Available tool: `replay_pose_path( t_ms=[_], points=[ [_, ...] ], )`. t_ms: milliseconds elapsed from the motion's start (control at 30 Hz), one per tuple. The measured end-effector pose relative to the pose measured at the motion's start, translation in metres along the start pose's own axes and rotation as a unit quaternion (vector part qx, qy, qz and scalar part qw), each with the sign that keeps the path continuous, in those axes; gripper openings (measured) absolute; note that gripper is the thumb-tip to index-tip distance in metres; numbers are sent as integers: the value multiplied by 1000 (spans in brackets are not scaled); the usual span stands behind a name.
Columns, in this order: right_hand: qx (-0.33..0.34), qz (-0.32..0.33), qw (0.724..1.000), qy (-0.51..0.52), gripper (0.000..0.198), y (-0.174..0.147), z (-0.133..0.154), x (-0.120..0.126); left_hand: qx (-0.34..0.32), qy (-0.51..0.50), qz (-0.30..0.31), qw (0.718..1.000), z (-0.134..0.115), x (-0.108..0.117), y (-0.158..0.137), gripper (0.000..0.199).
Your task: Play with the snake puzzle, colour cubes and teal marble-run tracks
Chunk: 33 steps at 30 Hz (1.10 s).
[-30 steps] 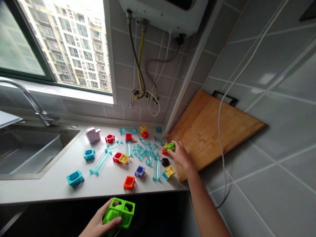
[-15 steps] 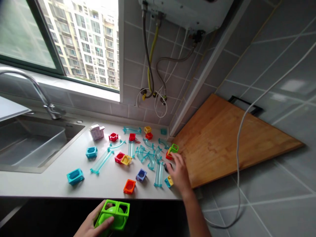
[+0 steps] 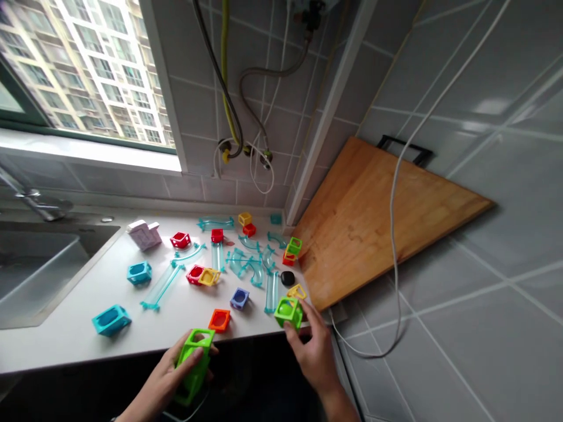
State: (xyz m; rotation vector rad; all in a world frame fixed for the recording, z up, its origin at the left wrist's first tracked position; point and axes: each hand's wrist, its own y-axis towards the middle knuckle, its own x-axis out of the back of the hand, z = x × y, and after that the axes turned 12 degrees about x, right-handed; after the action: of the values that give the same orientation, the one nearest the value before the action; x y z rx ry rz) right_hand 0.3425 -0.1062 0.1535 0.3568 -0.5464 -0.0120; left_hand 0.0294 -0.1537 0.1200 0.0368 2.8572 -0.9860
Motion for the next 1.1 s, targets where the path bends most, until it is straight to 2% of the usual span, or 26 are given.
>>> replay_pose_path(
  t_ms=[100,233,300,367,467,533,600,667,733,867,967,1033,1100],
  points=[
    [44,-13,985,-168,55,39,-20,19,3,7,-60,998,0,23,-8,67],
    [47,32,968,-245,63,58,-49,9,-6,5,-112,994,15,43,-22,67],
    [55,28,967,-246,72,52,-61,3,-7,6,-127,992,24,53,-28,69],
    [65,-5,967,-245,81,38,-71,0,-5,25,-146,989,29,70,-34,71],
    [75,-72,963,-248,88,9,-83,-3,-20,96,-197,976,15,105,-42,75],
    [77,-112,962,-237,86,-12,-87,-10,-58,179,-257,948,-6,131,-45,75],
    [79,-120,968,-208,77,-31,-85,-20,-100,283,-318,899,-30,155,-45,74],
    [82,-96,977,-171,69,-47,-78,-33,-105,370,-349,855,-50,175,-39,74],
    [81,-56,986,-131,62,-58,-69,-46,-85,435,-358,822,-63,189,-28,73],
    [58,3,995,-79,50,-66,-52,-61,-31,543,-335,769,-65,199,-4,70],
    [52,26,997,-59,44,-62,-44,-60,-25,584,-345,735,-58,199,8,71],
    [48,32,997,-47,41,-57,-38,-57,-28,598,-345,723,-54,205,14,72],
    [45,30,998,-35,40,-53,-31,-54,-44,600,-326,729,-54,217,23,77]
  ],
)
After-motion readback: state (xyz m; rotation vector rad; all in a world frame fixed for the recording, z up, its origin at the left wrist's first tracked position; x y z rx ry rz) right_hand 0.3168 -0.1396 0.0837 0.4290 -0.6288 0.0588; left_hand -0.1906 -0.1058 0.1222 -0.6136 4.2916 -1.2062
